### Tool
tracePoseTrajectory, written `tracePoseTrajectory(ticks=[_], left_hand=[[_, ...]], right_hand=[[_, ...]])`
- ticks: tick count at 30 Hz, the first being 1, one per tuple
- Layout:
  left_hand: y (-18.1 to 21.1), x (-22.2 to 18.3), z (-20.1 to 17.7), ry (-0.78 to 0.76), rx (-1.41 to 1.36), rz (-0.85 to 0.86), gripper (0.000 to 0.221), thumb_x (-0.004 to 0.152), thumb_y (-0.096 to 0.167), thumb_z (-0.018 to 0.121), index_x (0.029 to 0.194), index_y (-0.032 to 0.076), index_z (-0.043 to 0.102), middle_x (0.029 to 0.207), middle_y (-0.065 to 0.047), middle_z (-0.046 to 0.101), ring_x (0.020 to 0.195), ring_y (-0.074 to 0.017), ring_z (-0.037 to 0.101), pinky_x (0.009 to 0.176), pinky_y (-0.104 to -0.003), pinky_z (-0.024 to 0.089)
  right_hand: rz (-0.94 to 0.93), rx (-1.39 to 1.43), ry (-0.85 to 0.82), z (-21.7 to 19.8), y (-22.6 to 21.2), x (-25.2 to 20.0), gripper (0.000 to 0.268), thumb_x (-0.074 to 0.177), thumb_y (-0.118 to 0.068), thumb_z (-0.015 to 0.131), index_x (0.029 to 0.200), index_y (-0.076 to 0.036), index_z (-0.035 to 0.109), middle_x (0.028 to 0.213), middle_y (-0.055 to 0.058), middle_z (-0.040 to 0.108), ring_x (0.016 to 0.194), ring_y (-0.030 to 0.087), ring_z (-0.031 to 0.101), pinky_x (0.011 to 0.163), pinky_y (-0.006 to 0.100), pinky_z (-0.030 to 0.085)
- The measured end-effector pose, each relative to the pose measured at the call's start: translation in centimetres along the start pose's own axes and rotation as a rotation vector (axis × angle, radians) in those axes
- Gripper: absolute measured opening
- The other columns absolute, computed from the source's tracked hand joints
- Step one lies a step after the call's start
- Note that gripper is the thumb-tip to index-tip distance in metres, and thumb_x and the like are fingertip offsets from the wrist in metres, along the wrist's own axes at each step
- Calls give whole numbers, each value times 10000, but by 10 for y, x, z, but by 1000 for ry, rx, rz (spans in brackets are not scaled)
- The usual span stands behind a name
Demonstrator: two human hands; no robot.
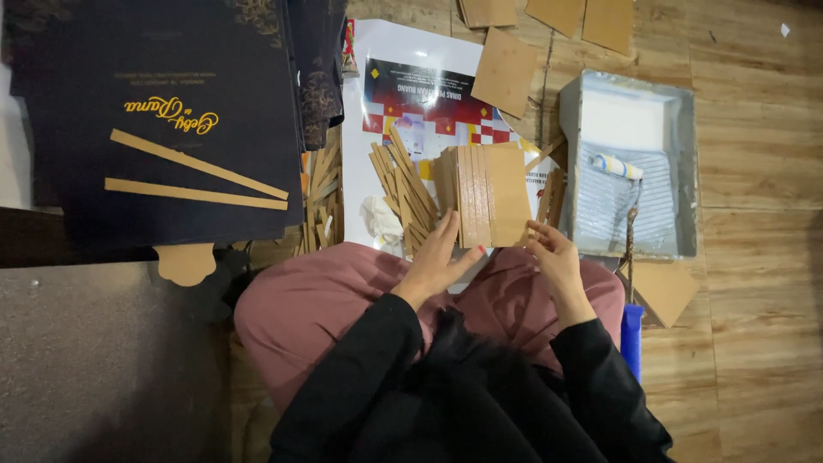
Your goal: Applying glue to small cardboard pieces using a paint roller dipped in a glue tray.
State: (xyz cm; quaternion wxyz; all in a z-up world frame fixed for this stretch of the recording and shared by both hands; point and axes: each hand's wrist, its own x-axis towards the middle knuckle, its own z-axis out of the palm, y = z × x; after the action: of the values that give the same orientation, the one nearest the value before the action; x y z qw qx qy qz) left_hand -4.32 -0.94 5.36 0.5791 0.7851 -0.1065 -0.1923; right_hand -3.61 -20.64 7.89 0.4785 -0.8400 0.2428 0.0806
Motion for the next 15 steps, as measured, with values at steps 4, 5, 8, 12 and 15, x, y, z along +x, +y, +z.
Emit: tracePoseTrajectory(ticks=[4, 5, 8, 12, 15], left_hand=[[1, -2, -2, -4, 0, 8, 919, 830, 630, 345, 1369, -88, 150, 1414, -298, 157, 1272, -437, 259, 1031, -493, 268], [0, -2, -1, -1, 4, 8, 919, 830, 630, 346, 1368, -90, 153, 1414, -299, 156, 1272, -438, 258, 1032, -494, 265], [0, -3, -1, 28, -13, 15, 917, 828, 628, 360, 1365, -90, 169, 1408, -302, 172, 1275, -438, 255, 1034, -499, 257], [-2, -4, 1, 114, -77, 37, 855, 843, 581, 412, 1357, -77, 226, 1394, -285, 231, 1278, -418, 268, 1036, -490, 262], [-7, -4, 3, 164, -132, 67, 780, 869, 531, 428, 1344, -69, 273, 1372, -280, 281, 1274, -409, 285, 1036, -476, 273]], right_hand=[[6, 79, -20, -2, 2, -3, 401, 755, -36, 542, 1152, -74, 582, 829, 160, 621, 673, 197, 598, 459, 239, 505], [-2, 82, -21, -2, 3, -3, 400, 753, -23, 558, 1149, -73, 587, 823, 166, 627, 685, 202, 603, 479, 266, 508], [-20, 169, -39, -4, 19, 6, 391, 768, 29, 547, 1147, -62, 585, 808, 157, 621, 703, 210, 618, 549, 300, 533], [-7, 410, -112, -7, 72, 36, 392, 784, 81, 549, 1166, -4, 541, 795, 155, 595, 736, 273, 647, 613, 334, 571], [75, 548, -128, -9, 82, 37, 356, 766, 85, 576, 1117, 33, 553, 818, 136, 610, 733, 242, 657, 643, 330, 568]])
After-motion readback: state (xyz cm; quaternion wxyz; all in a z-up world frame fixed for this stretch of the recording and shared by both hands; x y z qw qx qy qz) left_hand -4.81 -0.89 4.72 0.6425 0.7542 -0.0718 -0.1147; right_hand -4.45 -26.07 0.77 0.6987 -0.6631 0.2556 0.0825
